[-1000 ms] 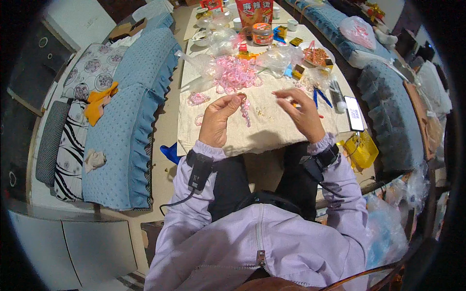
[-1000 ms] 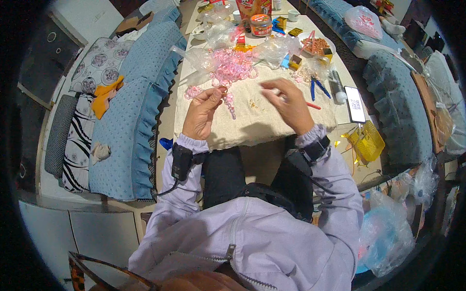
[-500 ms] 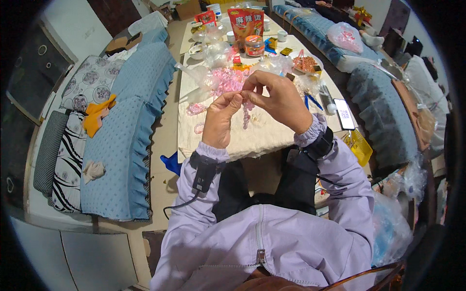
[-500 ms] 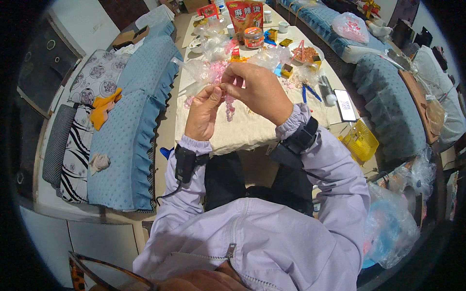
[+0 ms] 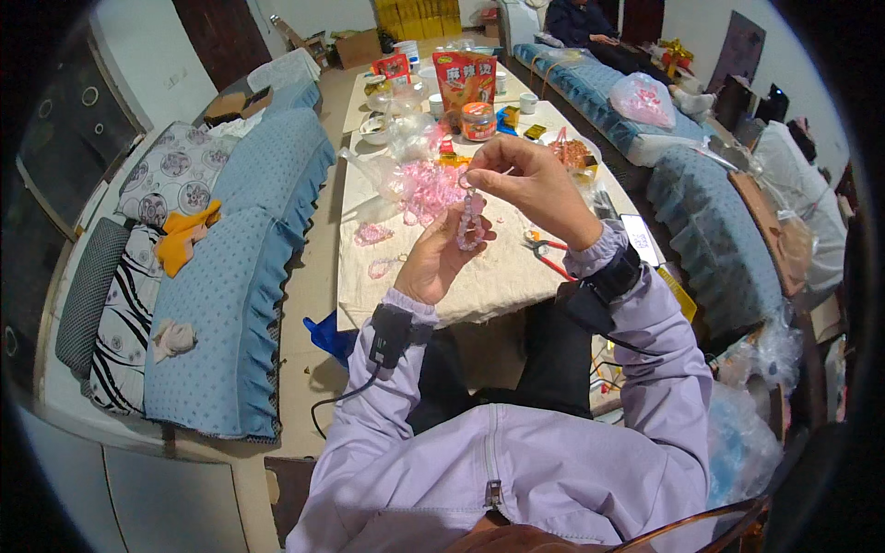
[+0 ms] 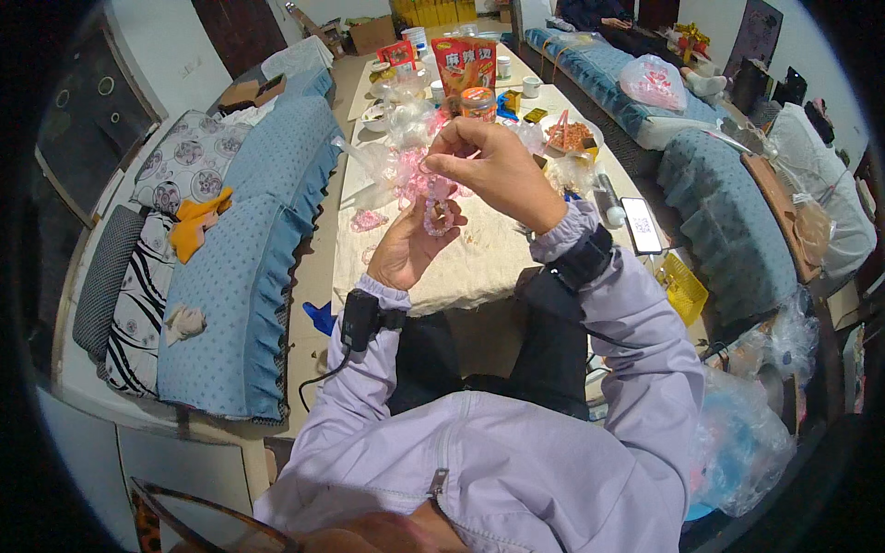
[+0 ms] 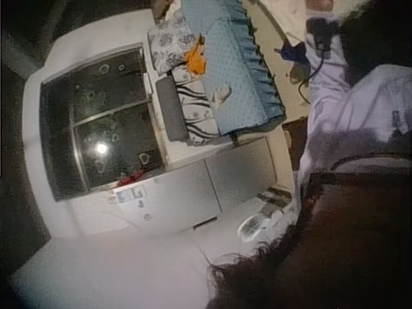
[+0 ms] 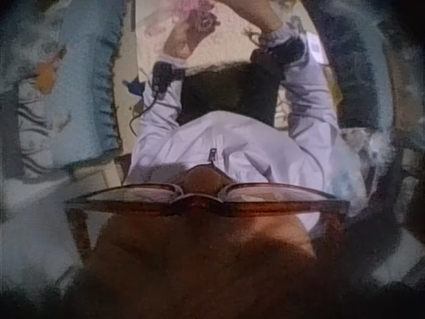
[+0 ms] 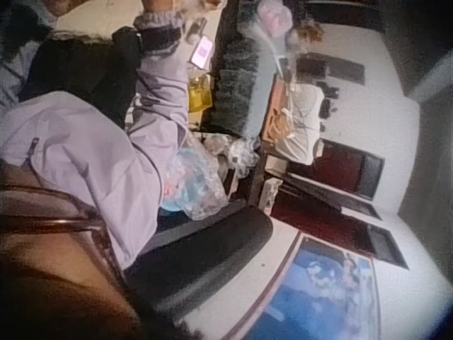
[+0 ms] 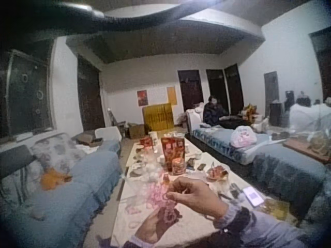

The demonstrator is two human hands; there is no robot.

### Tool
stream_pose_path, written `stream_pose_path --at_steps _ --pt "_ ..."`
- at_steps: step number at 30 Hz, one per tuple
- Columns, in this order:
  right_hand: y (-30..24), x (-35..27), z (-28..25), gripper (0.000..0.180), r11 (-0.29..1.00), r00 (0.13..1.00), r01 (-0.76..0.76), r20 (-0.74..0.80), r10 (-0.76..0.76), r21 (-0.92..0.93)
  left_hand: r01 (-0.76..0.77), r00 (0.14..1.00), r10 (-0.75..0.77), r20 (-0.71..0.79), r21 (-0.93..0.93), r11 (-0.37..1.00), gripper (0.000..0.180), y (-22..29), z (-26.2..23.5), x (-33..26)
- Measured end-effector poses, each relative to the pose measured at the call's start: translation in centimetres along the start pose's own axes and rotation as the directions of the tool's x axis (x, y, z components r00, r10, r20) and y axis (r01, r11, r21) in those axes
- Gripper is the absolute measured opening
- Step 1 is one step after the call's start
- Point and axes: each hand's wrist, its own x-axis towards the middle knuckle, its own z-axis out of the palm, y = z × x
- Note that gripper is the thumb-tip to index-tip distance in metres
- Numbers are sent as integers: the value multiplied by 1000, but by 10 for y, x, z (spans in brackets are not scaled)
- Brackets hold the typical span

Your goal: The person assembles small pink keychains by threading beads onto elastic cords and securing them with pliers. They repeatedly pick up beads and cords, use pliers to close jump rings, and place finished keychains on the table.

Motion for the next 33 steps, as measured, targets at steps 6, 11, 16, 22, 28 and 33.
stream_pose_path --at_steps 6,11,16,22,28,33 --pt "-2 2 -6 19 1000 1000 13 -4 -13 13 -34 998 34 59 -2 999 48 2 2 1" --pt "-9 5 -10 21 1000 1000 7 -9 -7 -28 8 999 -9 40 24 1000 61 6 12 0" --pt "-11 7 -11 21 999 1000 -23 -12 23 47 28 991 -24 135 -30 999 64 9 16 1" --pt "-11 8 -9 19 997 998 -16 -67 21 70 -66 984 65 167 1 998 64 6 17 -3" --pt "-13 10 -7 19 996 993 -13 -113 24 93 -192 971 147 189 245 950 63 9 25 -8" --pt "-18 8 -8 19 998 994 20 -105 -13 63 -213 970 187 155 177 961 47 6 29 -8"
